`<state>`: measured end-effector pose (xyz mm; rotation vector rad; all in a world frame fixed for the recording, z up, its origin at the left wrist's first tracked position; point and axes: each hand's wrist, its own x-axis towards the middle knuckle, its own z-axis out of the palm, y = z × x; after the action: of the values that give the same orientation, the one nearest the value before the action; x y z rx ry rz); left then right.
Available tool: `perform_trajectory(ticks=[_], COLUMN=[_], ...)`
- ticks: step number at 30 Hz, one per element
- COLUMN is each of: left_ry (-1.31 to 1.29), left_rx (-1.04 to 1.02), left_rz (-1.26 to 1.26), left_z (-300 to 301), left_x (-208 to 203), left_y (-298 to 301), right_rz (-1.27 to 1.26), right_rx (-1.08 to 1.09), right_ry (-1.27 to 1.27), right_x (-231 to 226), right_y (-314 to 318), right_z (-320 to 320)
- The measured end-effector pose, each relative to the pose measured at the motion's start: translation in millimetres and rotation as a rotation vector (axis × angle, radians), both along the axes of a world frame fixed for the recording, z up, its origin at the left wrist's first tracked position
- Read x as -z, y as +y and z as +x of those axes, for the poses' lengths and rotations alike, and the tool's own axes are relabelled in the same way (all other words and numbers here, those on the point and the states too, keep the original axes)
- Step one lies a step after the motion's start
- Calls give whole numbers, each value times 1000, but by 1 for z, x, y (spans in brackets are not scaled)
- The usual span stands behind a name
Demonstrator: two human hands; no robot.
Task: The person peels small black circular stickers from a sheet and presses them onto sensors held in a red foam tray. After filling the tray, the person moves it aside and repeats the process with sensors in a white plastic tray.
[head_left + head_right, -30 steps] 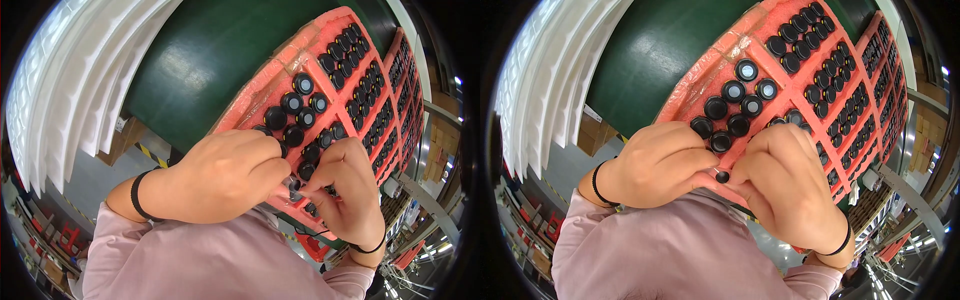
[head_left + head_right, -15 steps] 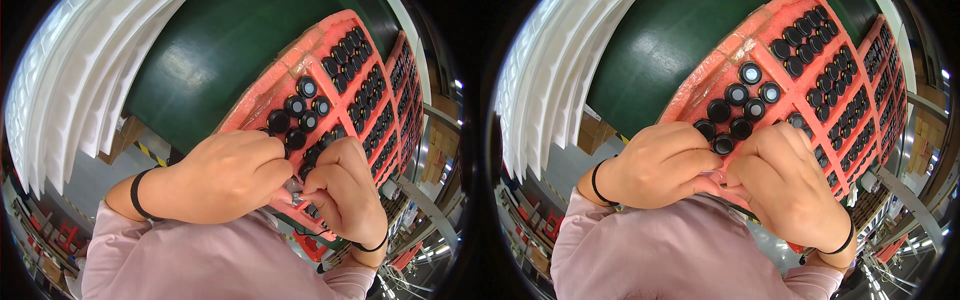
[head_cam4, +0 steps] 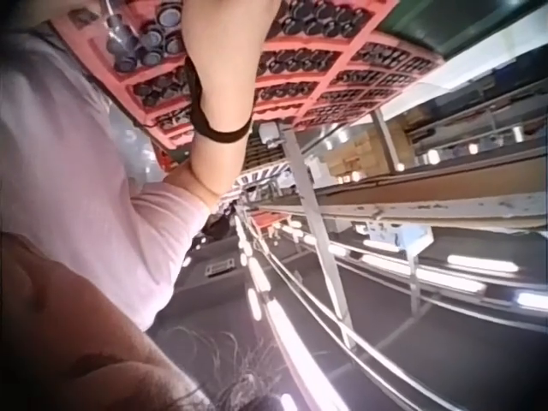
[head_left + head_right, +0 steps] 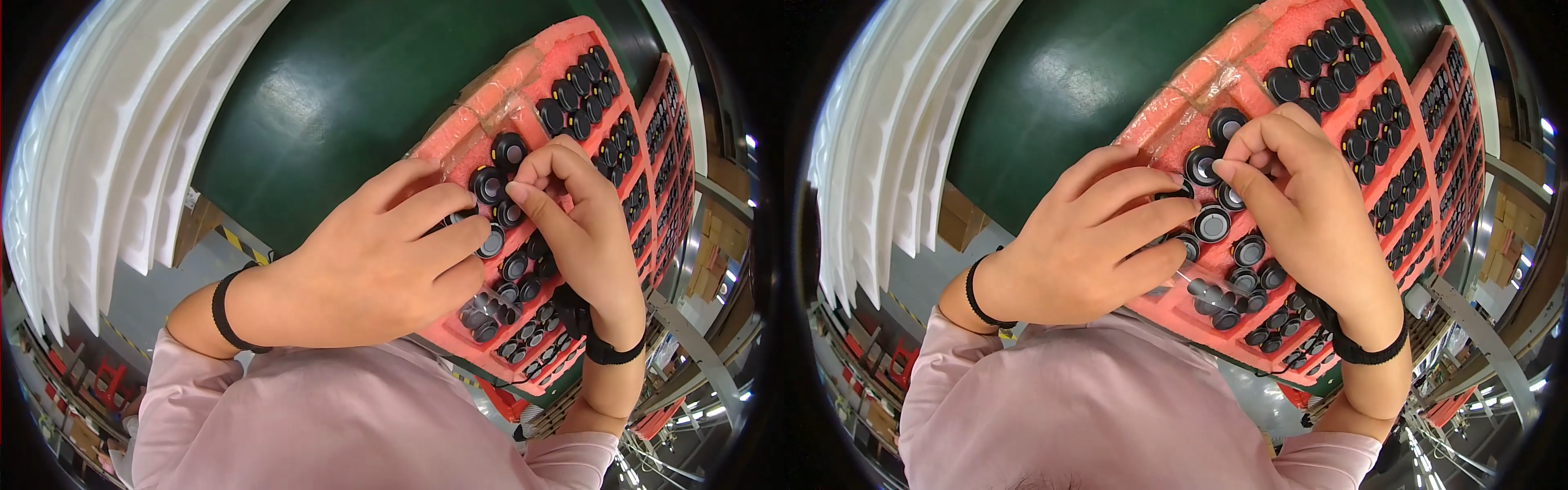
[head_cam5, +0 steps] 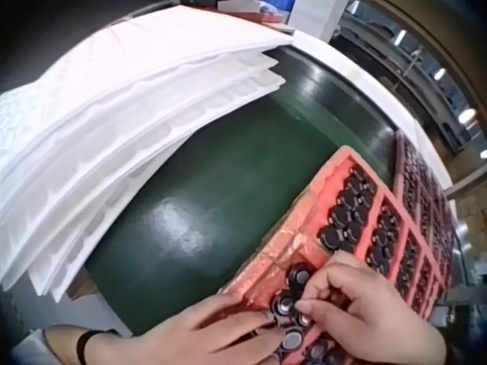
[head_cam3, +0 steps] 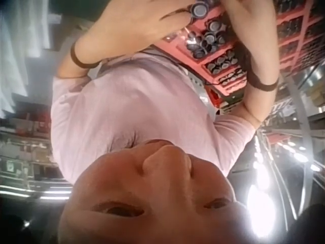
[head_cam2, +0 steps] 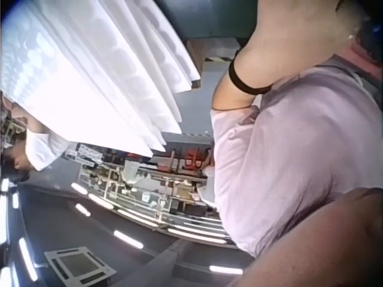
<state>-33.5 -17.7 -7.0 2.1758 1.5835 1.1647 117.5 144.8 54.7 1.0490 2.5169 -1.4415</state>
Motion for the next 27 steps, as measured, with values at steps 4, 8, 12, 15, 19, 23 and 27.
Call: perform_trajectory(ticks=[4,8,12,15,19,23,27], left_ry=[33,69,68,62,65,73,85], left_rx=[-32,-50,-61,-66,-68,-68,-74], left_rz=[-6,-43,-72,-84,-95,-102,-105], left_z=[3,4,6,7,7,9,8], left_x=[2,0,-2,-2,-3,-4,-4], left_y=[-1,-3,-4,-5,-6,-4,-4], right_rz=[12,27,79,110,137,174,201], right_rx=[10,8,-23,-41,-55,-72,-76], right_ry=[-22,-8,17,24,22,27,14], right_x=[2,1,6,7,8,8,10], right_y=[-2,-6,-5,-6,-7,-6,-6], right_z=[-1,-3,0,0,0,2,0])
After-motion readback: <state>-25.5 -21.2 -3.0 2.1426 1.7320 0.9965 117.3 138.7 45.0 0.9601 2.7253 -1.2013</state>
